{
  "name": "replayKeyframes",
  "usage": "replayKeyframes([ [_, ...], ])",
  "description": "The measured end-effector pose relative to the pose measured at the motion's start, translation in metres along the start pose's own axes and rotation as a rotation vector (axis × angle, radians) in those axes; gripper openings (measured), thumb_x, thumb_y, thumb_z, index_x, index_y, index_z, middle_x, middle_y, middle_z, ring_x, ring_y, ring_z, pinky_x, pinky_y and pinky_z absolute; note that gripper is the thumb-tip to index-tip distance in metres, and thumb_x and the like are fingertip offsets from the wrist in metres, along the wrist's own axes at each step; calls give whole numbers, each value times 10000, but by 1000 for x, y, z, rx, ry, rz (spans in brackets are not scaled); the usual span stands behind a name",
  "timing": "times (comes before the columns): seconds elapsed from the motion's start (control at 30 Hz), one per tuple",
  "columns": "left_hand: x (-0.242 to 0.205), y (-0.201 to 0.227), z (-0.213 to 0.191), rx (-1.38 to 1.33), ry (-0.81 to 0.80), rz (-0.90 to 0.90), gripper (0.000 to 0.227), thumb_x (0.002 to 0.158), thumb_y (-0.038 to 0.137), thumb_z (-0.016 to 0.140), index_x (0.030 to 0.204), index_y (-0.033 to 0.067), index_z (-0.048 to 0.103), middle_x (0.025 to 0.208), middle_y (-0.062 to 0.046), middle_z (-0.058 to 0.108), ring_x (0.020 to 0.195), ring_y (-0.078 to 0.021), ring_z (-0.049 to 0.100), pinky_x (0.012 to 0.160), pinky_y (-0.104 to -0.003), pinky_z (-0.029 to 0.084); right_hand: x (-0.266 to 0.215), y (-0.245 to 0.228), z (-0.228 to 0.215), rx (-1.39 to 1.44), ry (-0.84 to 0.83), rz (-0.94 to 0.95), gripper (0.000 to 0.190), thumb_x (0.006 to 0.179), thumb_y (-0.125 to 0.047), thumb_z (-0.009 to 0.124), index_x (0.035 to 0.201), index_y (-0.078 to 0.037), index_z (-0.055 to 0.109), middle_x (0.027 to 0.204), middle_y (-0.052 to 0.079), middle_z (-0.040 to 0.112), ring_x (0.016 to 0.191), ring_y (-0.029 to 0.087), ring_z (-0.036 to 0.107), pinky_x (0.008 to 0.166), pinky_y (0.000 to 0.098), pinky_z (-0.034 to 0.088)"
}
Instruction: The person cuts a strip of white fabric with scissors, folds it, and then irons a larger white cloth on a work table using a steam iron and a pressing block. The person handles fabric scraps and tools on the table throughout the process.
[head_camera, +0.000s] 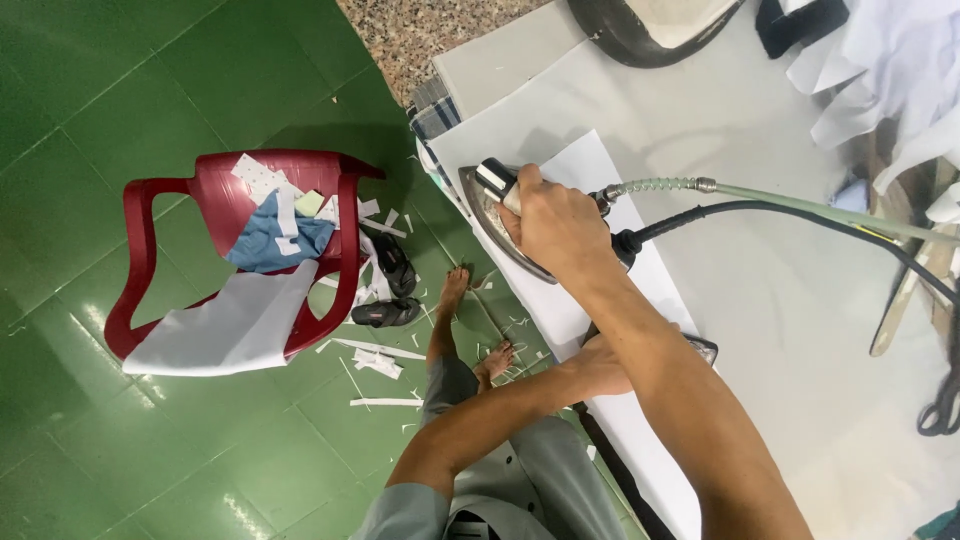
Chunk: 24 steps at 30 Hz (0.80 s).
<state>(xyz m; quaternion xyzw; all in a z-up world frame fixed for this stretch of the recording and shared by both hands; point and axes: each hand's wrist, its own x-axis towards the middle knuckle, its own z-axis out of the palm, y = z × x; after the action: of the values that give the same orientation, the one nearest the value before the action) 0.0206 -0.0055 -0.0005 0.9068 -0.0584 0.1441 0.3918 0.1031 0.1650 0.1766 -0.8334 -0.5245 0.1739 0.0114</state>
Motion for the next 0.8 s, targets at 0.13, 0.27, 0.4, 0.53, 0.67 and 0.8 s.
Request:
replayKeyframes([
  [0.13, 6, -5, -1, 0, -7, -21, 76, 924, 197, 654, 979, 182, 604, 941, -70, 533, 940, -276, 560, 916, -415, 470, 12, -1, -3, 0, 7, -19, 345, 997, -384, 566, 1035, -45, 522, 750, 200, 711, 703, 398, 754, 642, 506, 629],
  [0.27, 7, -5, 0, 2, -25, -36, 40, 940, 196, 635, 941, 169, 605, 903, -54, 530, 920, -262, 556, 911, -404, 466, 11, -4, -10, 33, -1, -24, 343, 997, -368, 578, 1043, -34, 518, 759, 210, 713, 716, 412, 752, 656, 526, 624],
  [0.4, -1, 0, 14, -5, -53, -49, 67, 956, 195, 615, 902, 156, 606, 865, -39, 526, 899, -248, 551, 905, -392, 462, 3, 1, -4, 44, 55, 51, 341, 1002, -394, 581, 1025, -61, 509, 720, 186, 698, 687, 386, 750, 620, 491, 629],
  [0.53, -3, 6, 41, -22, -105, -69, 31, 954, 161, 596, 932, 158, 617, 888, -21, 540, 913, -234, 537, 905, -368, 446, -23, 21, -10, 32, -31, -41, 361, 1006, -383, 565, 1072, -31, 525, 764, 211, 719, 732, 409, 756, 669, 522, 629],
  [0.67, 9, 12, 0, 111, -131, 136, 51, 999, 163, 593, 966, 126, 581, 922, -50, 535, 949, -206, 543, 931, -335, 430, -26, 53, -4, -28, -39, -98, 367, 1012, -392, 540, 1098, -36, 522, 774, 204, 725, 729, 412, 755, 681, 523, 626],
  [0.8, 8, 2, 3, 270, -185, 176, 449, 937, 291, 744, 1358, 255, 592, 1303, -41, 608, 1342, -242, 508, 1150, -419, 423, -13, 66, -6, -81, 41, -108, 352, 1002, -396, 571, 1085, -55, 543, 748, 166, 719, 702, 374, 759, 656, 490, 630],
])
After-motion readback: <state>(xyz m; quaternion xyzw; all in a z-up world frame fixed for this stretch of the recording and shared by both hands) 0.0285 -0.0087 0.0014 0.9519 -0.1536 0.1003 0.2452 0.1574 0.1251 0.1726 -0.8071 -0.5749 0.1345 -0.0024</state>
